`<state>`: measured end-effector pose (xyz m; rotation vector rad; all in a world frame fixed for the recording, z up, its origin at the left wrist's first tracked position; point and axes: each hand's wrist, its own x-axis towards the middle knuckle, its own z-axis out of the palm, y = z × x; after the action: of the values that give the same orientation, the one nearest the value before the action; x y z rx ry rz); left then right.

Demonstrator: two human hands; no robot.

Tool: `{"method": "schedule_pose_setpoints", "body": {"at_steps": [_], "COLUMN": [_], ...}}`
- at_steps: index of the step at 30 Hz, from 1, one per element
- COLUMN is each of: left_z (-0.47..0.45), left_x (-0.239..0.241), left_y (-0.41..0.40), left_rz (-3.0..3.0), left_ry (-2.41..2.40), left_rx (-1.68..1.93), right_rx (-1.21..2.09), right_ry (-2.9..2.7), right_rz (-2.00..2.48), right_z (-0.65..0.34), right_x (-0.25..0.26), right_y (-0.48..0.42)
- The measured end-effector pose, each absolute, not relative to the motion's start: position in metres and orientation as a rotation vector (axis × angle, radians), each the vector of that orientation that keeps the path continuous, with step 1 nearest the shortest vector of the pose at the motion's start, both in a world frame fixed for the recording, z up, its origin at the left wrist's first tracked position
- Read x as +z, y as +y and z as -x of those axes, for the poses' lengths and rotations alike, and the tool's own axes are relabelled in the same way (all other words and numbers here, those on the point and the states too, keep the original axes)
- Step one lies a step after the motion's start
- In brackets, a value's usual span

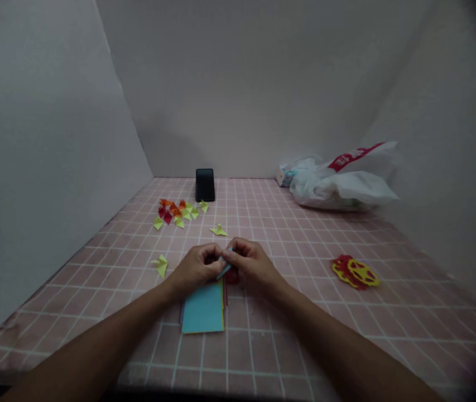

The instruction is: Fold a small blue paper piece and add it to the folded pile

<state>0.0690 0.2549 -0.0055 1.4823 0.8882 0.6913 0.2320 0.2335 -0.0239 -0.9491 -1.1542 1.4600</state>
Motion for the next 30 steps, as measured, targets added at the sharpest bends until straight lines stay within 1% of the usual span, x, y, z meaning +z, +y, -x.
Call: {"method": "schedule_pose_setpoints", "body": {"at_steps": [5, 13, 18, 21, 26, 30], "left_z": [-0.069, -0.069, -0.070, -0.069, -0.066, -0.063], "left_x": [-0.004, -0.007, -0.005, -0.005, -0.008, -0.010], "left_y": [0.253, 0.254, 0.255, 0.255, 0.261, 0.265], "left_rz": [-1.383, -1.320, -1.369, -1.421, -1.482, -1.612], "left_ry": [0.816, 0.801, 0.810, 0.847, 0.913, 0.921], "left_rx": [0.684, 0.685, 0.673, 0.761, 0.941, 0.943], "right_rx": [1.337, 1.454, 1.244, 1.217, 1.291, 1.280], "right_ry": [-1.184, -1.202, -1.223, -1.207, -1.197, -1.217], "right_rz": [0.983, 0.962, 1.019, 1.032, 1.025, 0.999], "right_z": [-0.235, -0.233, -0.235, -0.237, -0.236, -0.235], "right_x": [-0.018, -0.019, -0.015, -0.013, -0.020, -0.024], "right_y": [0.232, 0.233, 0.232, 0.233, 0.235, 0.237]}}
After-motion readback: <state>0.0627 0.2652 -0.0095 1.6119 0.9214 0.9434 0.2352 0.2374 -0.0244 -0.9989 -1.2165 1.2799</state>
